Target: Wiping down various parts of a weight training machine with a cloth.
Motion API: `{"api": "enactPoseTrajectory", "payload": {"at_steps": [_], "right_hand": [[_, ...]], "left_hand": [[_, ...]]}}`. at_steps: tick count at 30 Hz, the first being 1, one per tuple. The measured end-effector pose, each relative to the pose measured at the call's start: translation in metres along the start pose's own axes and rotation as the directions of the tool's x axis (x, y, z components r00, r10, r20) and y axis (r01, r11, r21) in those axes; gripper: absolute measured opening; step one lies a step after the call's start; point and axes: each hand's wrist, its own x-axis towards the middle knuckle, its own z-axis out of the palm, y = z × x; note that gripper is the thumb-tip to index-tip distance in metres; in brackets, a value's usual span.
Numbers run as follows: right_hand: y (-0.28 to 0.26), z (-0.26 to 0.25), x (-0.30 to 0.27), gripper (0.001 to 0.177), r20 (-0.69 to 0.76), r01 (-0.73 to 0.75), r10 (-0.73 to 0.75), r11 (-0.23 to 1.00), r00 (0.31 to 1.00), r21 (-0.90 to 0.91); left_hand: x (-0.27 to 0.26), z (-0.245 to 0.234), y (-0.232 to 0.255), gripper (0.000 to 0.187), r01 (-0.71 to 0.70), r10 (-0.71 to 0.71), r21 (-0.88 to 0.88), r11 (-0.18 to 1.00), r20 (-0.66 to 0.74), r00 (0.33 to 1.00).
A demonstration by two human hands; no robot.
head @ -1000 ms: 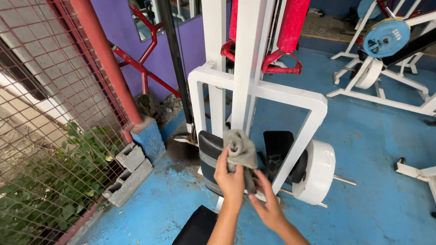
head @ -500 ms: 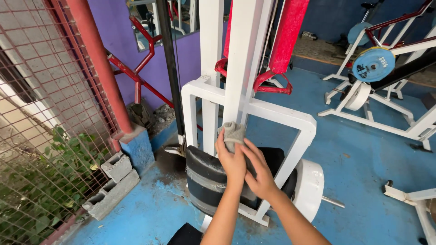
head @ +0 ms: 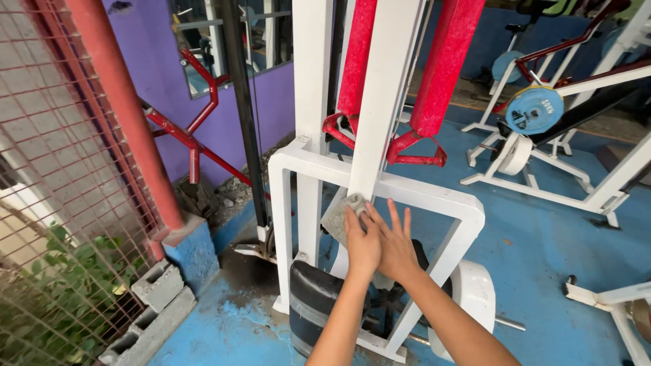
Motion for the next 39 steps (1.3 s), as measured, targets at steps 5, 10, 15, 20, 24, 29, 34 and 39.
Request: {"api": "enactPoseTrajectory", "payload": {"at_steps": [5,10,15,20,24,29,34,39], "right_hand": [[-0.012,-0.056,0.057,0.071,-0.129,-0.12,0.103,0.985,0.986,-0.126],[0.017,-0.071,0.118,0.047,-0.499,-0.154,0.129,0.988,0.857,-0.009],[0.027,-0.032,0.104,0.075,-0.393,0.135,-0.144,0.989,0.908,-0.051],[0.021,0.002,0.06,0.053,-0.352,0.206,-0.26,0.961,0.899,-0.185],[0.026,-0.029,0.09,0.038,-0.423,0.272,-0.357,0.93,0.833,-0.248],[0.037,-0.114,0.18,0.053,-0.486,0.152,-0.266,0.953,0.832,-0.262],[0.048,-0.101,0.17,0.063,-0.514,0.173,-0.337,0.924,0.789,-0.341],[0.033,-0.052,0.09,0.042,-0.298,0.342,-0.4,0.912,0.867,-0.228]], "left_hand": [[0.006,0.009,0.067,0.074,-0.211,0.203,0.115,0.971,0.082,0.976],[0.026,-0.012,0.122,0.08,-0.525,0.52,0.07,0.848,0.083,0.85],[0.053,-0.054,0.089,0.039,-0.456,0.421,-0.17,0.874,-0.205,0.883],[0.052,-0.056,0.024,0.023,-0.285,0.311,0.126,0.95,-0.319,0.895],[0.051,-0.06,0.01,0.022,-0.242,0.314,0.258,0.935,-0.292,0.904],[0.04,-0.068,0.033,0.036,-0.23,0.271,0.234,0.945,-0.164,0.948],[0.054,-0.063,0.004,0.042,-0.132,0.159,0.156,0.979,-0.175,0.972],[0.054,-0.063,0.003,0.042,-0.21,0.236,0.181,0.961,-0.135,0.962]]}}
